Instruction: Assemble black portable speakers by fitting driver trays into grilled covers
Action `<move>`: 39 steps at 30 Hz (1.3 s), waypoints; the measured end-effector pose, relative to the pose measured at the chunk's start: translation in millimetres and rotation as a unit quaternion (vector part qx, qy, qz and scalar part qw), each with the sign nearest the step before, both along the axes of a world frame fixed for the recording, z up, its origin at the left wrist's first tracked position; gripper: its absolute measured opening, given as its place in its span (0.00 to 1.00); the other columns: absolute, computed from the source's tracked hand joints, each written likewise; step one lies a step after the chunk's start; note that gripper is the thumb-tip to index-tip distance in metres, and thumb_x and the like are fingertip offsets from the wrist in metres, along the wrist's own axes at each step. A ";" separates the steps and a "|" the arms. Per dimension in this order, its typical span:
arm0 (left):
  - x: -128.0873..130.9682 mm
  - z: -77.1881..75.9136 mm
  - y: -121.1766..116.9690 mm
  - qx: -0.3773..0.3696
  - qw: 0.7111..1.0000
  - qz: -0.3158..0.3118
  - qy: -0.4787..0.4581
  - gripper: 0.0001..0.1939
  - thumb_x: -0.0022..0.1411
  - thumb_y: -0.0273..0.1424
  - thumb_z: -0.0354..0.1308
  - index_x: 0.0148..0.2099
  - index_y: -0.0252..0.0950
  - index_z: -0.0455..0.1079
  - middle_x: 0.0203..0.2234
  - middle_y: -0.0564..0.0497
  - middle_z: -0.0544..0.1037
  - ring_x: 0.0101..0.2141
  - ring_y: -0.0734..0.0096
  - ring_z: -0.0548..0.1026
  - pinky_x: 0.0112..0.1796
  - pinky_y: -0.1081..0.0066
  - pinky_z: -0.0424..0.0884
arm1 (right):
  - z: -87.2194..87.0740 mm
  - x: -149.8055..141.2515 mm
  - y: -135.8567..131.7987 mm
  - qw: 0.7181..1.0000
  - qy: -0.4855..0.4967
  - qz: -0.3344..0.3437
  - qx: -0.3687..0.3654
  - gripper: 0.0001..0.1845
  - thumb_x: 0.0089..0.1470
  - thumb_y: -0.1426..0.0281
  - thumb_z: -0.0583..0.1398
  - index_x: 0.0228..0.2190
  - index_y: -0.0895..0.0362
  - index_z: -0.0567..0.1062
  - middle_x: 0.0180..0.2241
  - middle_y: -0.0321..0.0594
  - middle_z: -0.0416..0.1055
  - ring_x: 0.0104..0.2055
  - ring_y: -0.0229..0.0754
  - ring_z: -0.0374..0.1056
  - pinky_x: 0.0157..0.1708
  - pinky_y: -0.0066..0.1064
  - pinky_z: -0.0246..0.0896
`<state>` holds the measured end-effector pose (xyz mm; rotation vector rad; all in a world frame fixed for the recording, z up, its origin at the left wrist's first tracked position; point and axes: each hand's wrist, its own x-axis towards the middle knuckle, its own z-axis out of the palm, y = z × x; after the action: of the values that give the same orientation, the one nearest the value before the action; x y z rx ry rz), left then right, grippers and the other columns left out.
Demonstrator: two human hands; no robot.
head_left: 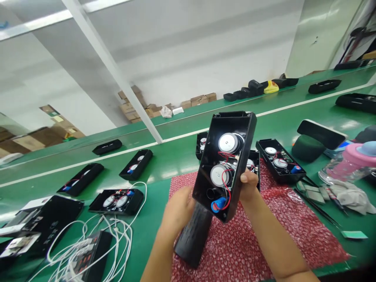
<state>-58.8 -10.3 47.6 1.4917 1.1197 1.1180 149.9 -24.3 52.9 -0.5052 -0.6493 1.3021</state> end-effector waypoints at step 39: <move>27.3 38.7 -34.5 0.200 0.969 -0.141 0.037 0.22 0.66 0.46 0.48 0.60 0.50 0.64 0.67 0.50 0.51 0.65 0.52 0.50 0.63 0.48 0.48 | 16.5 11.1 -12.2 0.994 0.065 -0.066 0.063 0.19 0.25 0.69 0.61 0.28 0.53 0.68 0.19 0.30 0.66 0.17 0.37 0.62 0.16 0.30 0.63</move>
<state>-31.4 -44.8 86.3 1.9501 0.7230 1.1366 161.0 -36.5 69.4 -0.3513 -0.5753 1.1518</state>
